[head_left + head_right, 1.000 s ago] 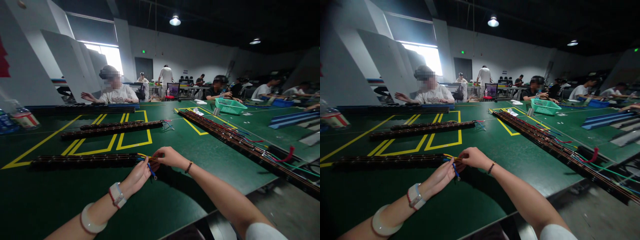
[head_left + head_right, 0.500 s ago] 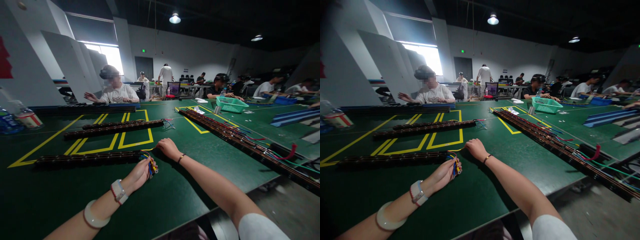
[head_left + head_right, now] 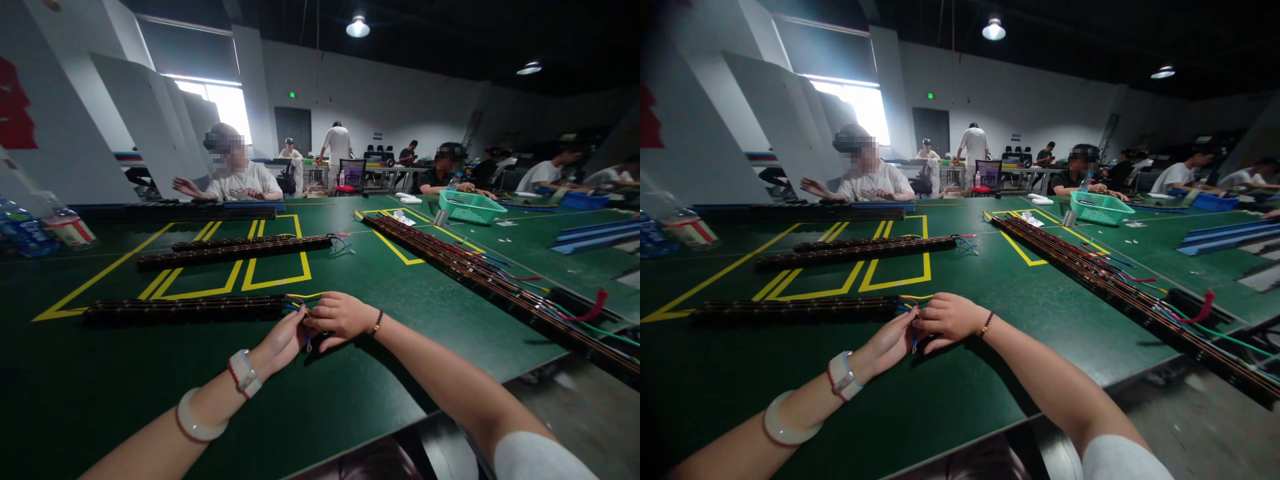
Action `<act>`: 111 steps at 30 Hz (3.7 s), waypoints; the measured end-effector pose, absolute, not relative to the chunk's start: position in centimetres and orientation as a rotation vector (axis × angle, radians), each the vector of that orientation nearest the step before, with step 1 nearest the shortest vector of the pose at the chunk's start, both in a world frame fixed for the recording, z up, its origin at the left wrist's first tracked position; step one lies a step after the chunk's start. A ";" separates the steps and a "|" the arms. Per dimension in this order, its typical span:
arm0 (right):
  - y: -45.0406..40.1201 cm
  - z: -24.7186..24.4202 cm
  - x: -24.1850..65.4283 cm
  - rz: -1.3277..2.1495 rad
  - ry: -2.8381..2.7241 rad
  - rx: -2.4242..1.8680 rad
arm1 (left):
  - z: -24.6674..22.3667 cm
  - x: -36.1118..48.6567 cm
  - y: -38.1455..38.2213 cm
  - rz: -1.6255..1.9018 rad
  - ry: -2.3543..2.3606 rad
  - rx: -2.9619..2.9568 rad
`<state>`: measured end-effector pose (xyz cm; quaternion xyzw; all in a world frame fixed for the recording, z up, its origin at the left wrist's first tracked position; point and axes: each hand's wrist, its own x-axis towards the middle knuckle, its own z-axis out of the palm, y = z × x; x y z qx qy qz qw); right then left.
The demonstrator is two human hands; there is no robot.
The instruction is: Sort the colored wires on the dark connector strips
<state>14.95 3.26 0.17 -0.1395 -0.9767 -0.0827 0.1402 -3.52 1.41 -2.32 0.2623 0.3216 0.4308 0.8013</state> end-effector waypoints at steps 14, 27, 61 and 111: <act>6.0 1.3 11.0 0.355 -2.175 -0.999 | -2.7 -4.3 1.3 0.803 0.536 0.604; 9.6 2.8 0.0 0.012 -2.726 -0.744 | -3.0 -3.8 1.5 0.790 0.528 0.658; 7.8 -3.9 16.2 0.104 -2.377 -1.170 | 2.3 -6.4 0.9 -0.047 1.521 2.105; 5.9 -1.2 15.7 1.228 -2.058 -1.202 | 0.1 -7.1 0.0 0.680 1.559 1.732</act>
